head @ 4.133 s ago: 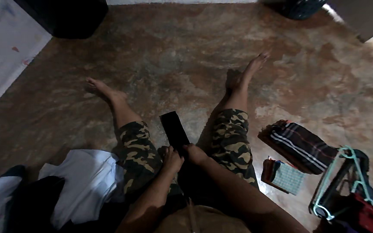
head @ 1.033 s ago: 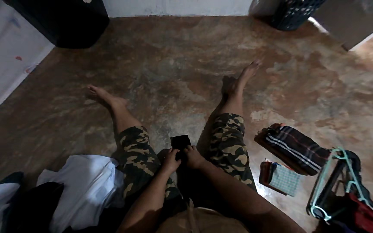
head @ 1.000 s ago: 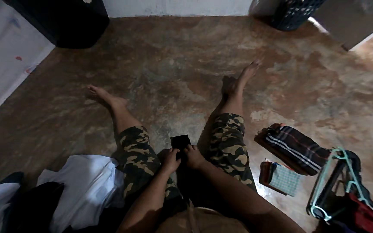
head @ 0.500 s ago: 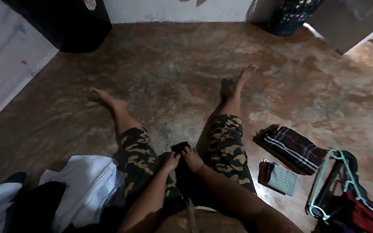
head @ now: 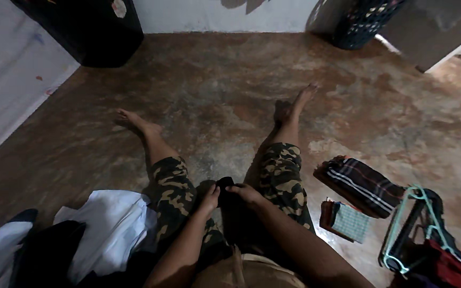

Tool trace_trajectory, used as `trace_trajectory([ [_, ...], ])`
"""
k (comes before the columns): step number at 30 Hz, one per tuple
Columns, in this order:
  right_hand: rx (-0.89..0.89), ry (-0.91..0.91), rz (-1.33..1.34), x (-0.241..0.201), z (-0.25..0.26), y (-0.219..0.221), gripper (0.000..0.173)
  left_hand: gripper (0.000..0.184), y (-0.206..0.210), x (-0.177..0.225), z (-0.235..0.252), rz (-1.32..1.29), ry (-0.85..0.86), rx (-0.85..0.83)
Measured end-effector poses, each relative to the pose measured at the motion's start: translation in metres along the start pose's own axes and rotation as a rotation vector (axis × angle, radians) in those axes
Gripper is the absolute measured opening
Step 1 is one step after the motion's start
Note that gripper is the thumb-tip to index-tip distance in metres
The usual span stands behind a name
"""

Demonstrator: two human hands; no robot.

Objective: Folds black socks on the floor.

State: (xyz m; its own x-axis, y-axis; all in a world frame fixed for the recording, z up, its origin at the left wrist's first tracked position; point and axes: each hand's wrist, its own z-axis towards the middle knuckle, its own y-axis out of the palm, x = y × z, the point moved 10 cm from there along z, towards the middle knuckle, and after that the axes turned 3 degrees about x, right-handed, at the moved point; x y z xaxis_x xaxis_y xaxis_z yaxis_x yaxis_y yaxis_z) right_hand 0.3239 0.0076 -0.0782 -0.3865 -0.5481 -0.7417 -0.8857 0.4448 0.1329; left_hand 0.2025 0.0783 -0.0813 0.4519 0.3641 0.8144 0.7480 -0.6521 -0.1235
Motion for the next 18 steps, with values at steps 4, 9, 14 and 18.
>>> trace_trajectory([
  [4,-0.153,-0.051,0.225,-0.021,-0.033,0.012,0.034,0.043,0.002,0.018,-0.021,-0.207,0.087,-0.052],
  [9,-0.36,-0.204,0.273,-0.034,-0.064,0.023,0.034,0.036,-0.013,0.042,-0.044,-0.169,0.261,0.016],
  [14,-0.461,-0.286,0.245,-0.035,-0.073,0.03,0.046,0.031,-0.028,0.058,-0.052,0.035,0.4,0.18],
  [18,-0.486,-0.273,0.223,-0.023,-0.068,0.034,0.053,0.025,-0.032,0.061,-0.058,0.234,0.45,0.293],
])
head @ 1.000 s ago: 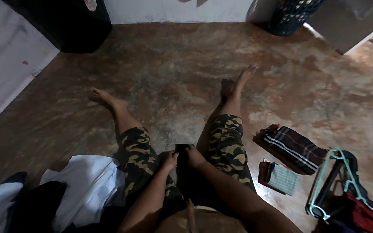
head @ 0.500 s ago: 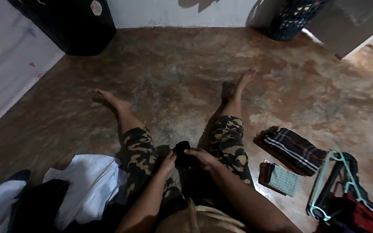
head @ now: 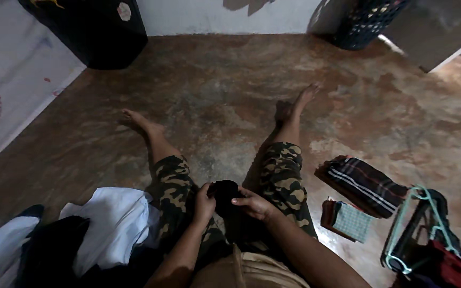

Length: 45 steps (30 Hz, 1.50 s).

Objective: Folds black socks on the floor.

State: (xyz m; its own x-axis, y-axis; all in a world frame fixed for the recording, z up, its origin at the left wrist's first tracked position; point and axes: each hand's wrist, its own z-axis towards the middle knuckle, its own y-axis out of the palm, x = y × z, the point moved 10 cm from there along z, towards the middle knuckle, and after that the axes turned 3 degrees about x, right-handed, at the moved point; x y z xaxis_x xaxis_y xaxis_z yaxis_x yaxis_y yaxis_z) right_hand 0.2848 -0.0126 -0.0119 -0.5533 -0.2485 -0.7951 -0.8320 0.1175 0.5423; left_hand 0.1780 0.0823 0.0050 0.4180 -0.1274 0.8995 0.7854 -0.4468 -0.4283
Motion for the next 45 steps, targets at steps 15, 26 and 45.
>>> trace_trajectory([
  [15,0.191,-0.008,-0.109,0.0,0.007,-0.037,0.054,0.026,-0.03,-0.025,0.007,0.02,-0.08,0.176],
  [26,0.483,-0.018,-0.157,0.001,0.012,-0.07,0.056,0.03,-0.014,-0.041,0.005,-0.418,-0.302,0.06],
  [45,0.773,0.017,-0.463,-0.007,0.013,-0.1,0.061,0.033,0.001,-0.039,0.002,-0.329,-0.299,-0.13],
])
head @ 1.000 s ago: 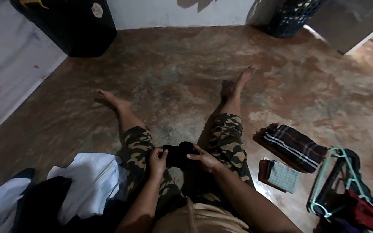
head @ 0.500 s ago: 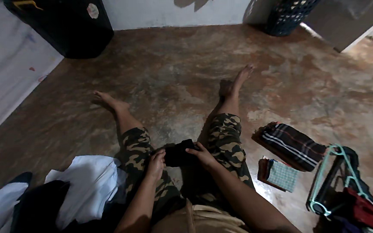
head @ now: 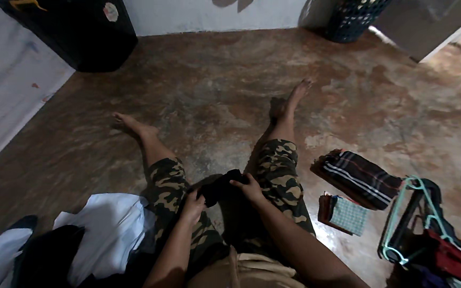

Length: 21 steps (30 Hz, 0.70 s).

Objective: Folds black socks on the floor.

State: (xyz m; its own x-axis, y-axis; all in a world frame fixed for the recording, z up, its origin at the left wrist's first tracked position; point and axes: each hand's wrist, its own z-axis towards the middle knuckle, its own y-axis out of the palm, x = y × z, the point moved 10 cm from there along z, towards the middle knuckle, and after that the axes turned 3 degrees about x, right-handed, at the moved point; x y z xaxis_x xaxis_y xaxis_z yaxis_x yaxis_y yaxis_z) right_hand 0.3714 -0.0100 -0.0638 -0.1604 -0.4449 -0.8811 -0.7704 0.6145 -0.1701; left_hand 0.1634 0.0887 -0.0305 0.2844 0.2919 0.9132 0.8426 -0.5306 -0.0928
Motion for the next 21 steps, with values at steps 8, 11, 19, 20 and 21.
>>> trace_trajectory([
  [8,-0.011,0.16,0.211,0.013,-0.003,-0.001,0.07,0.036,0.011,0.005,-0.006,-0.072,-0.012,-0.095],
  [11,-0.074,0.178,0.287,0.011,-0.006,0.004,0.053,0.035,0.003,0.008,-0.003,-0.079,0.005,-0.026],
  [19,-0.53,0.093,0.594,-0.022,-0.041,0.033,0.033,0.033,0.022,0.001,-0.012,-0.22,-0.135,-0.159],
  [20,-0.581,0.09,0.619,-0.022,-0.045,0.037,0.034,0.028,0.026,0.0,-0.013,-0.235,-0.15,-0.195],
  [21,-0.625,0.089,0.644,-0.021,-0.047,0.041,0.035,0.025,0.029,-0.001,-0.014,-0.256,-0.161,-0.226],
])
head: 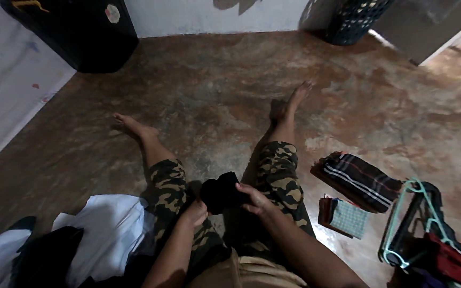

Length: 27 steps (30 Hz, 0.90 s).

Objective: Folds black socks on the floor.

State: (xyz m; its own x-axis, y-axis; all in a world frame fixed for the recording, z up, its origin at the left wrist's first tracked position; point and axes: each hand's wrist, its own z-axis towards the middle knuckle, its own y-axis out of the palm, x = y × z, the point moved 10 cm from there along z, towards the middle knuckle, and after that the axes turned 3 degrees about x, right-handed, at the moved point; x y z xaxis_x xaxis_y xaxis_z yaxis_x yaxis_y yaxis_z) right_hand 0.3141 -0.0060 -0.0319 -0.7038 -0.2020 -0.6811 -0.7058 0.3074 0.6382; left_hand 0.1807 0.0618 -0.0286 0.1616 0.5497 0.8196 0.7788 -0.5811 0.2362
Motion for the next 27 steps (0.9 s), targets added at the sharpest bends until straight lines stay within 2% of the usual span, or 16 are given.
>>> trace_trajectory([
  [6,-0.178,0.093,0.062,0.013,-0.004,0.015,0.033,0.018,0.005,-0.002,-0.002,-0.066,0.007,-0.046],
  [11,-0.279,0.106,0.079,0.015,-0.005,0.022,0.047,0.019,0.0,0.0,-0.001,-0.136,0.05,-0.056],
  [15,-0.308,0.124,0.094,0.016,-0.007,0.026,0.043,0.023,0.002,0.0,-0.001,-0.103,0.051,-0.046],
  [17,-0.32,0.121,0.086,0.016,-0.008,0.026,0.041,0.022,0.005,-0.004,0.004,-0.106,0.063,-0.13],
  [19,-0.338,0.121,0.102,0.017,-0.007,0.024,0.041,0.02,0.008,-0.007,0.009,-0.186,0.136,-0.332],
  [20,-0.345,0.117,0.121,0.018,-0.006,0.025,0.043,0.02,0.012,-0.003,0.005,-0.195,0.112,-0.308],
  [22,-0.337,0.096,0.138,0.017,-0.007,0.027,0.042,0.022,0.022,0.012,-0.019,-0.129,-0.1,0.116],
  [25,-0.287,0.07,0.029,0.015,-0.008,0.028,0.035,0.017,0.008,0.007,-0.001,-0.151,0.068,-0.061],
  [27,-0.243,0.077,-0.119,0.016,-0.004,0.022,0.033,0.016,0.007,0.011,0.0,-0.14,0.112,-0.073],
])
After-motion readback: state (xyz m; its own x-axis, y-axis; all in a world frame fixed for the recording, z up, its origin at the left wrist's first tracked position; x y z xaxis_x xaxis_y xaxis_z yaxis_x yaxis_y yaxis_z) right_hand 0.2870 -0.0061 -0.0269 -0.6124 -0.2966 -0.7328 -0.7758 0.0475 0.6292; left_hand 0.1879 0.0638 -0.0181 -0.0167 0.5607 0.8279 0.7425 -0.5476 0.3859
